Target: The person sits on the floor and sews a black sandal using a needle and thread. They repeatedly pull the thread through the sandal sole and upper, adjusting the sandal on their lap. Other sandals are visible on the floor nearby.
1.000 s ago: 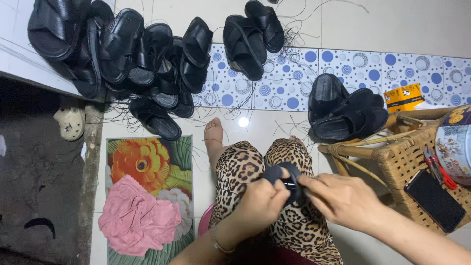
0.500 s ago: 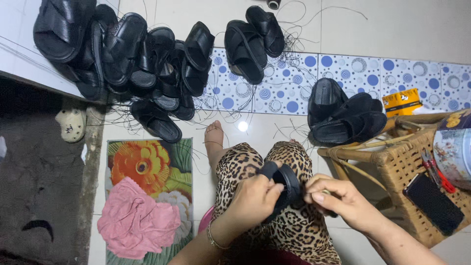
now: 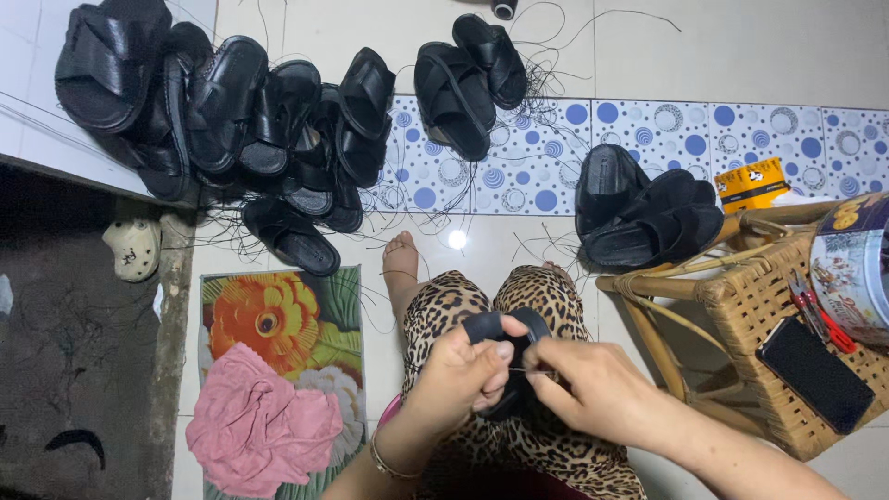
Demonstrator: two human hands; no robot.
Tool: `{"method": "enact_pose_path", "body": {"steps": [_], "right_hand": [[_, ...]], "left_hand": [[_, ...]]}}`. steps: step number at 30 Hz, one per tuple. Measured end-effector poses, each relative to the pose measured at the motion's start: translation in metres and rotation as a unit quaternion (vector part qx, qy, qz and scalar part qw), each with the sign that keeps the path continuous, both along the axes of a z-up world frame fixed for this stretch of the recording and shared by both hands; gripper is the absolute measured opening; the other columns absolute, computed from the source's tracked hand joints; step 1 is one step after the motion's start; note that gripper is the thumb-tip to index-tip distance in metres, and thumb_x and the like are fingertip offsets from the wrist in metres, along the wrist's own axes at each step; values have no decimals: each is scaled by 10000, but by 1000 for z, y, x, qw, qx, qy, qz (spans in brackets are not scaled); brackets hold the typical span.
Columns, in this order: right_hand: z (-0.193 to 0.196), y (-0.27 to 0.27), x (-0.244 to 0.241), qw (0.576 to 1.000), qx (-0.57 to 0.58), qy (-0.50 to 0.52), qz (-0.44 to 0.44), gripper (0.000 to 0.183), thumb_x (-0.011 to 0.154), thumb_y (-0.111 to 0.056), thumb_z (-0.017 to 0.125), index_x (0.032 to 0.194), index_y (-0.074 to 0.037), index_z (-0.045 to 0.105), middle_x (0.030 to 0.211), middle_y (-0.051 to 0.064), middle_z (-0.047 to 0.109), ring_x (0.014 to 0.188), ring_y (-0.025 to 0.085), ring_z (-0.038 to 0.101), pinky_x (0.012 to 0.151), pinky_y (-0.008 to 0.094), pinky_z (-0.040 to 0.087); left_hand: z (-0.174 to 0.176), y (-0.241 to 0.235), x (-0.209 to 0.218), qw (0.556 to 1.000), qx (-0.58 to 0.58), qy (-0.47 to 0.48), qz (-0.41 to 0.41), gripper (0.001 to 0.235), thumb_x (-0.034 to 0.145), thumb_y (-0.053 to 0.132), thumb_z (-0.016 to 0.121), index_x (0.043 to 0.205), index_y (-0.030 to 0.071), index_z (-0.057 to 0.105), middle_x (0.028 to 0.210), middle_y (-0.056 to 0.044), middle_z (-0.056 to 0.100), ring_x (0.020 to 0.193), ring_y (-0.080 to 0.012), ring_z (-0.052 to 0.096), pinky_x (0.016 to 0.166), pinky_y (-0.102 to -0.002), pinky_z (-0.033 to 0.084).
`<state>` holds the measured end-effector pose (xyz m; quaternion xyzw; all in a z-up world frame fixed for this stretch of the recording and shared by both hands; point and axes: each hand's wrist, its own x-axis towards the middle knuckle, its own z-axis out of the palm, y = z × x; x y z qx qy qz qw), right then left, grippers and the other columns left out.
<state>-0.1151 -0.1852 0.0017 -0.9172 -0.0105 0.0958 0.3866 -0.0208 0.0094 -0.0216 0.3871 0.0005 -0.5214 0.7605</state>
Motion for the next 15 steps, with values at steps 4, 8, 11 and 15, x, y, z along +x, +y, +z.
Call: {"method": "enact_pose_path", "body": {"steps": [4, 8, 11, 15], "right_hand": [[-3, -47, 0, 982, 99, 123, -107, 181, 899, -289, 732, 806, -203, 602, 723, -64, 621, 640, 109, 557, 603, 285, 428], [-20, -100, -7, 886, 330, 184, -267, 163, 934, -137, 724, 797, -51, 746, 569, 45, 553, 501, 141, 471, 467, 283, 378], [-15, -140, -21, 798, 515, 7, -313, 212, 1008, -186, 581, 828, -89, 529, 719, 25, 450, 512, 129, 408, 435, 255, 308], [-6, -108, -31, 857, 382, 23, -346, 221, 1007, -221, 606, 1063, -24, 688, 763, 113, 559, 504, 153, 445, 386, 252, 346]], "left_hand": [[-17, 12, 5, 997, 52, -50, 30, 221, 1020, 160, 619, 1209, 49, 644, 579, -21, 462, 424, -70, 356, 387, -200, 311], [-18, 35, 12, 954, 237, -177, -55, 321, 950, 303, 669, 1190, 113, 765, 855, 56, 681, 635, -25, 459, 582, -175, 343], [20, 47, 26, 863, 411, -243, -163, 436, 894, 458, 623, 1241, 231, 758, 798, 88, 560, 673, -42, 473, 606, -190, 387], [-16, 37, 14, 606, 303, -727, 112, 473, 907, 265, 760, 681, -87, 540, 1139, -242, 645, 1048, -432, 591, 871, -551, 461]]}}
